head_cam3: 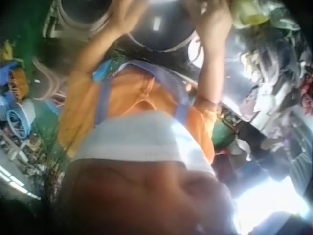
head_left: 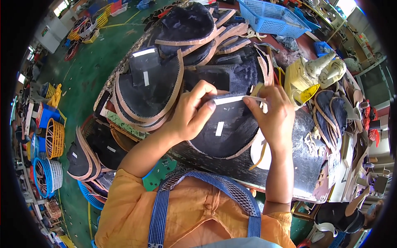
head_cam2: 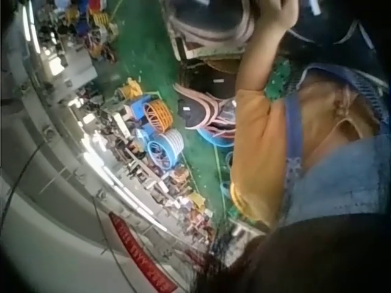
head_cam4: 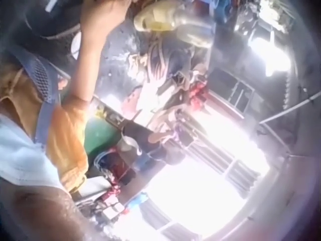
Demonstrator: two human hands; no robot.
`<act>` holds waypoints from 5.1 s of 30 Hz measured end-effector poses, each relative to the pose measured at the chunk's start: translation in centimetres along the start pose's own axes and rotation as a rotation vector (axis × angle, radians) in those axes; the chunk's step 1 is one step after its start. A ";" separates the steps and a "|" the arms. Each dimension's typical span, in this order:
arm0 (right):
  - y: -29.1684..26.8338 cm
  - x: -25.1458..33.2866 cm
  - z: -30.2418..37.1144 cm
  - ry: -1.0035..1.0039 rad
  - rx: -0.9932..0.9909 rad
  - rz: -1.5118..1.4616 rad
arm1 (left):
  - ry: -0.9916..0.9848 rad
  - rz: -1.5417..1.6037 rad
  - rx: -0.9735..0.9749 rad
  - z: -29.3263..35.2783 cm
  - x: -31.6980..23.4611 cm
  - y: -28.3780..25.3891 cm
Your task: Applying decorative patches and adhesive strips to shoe upper components at a manufacturing workstation.
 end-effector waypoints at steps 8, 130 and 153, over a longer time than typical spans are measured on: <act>-0.1 -3.4 -0.5 -0.057 -0.207 -0.188 | 0.193 -0.354 0.026 1.2 0.1 0.7; 1.9 -0.4 0.4 0.032 0.036 -0.483 | 0.041 -0.277 0.019 -3.6 0.6 2.8; -4.6 -5.5 0.0 0.273 0.042 -1.077 | 0.327 -0.239 0.068 -0.2 -3.0 -1.1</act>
Point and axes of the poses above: each hand's wrist, its own z-axis away from the middle knuckle, its own y-axis out of the palm, x = y × z, the point moved 4 cm from there along -z, towards the middle knuckle, and after that the axes turned 4 degrees about -z, right-handed, at the moved point
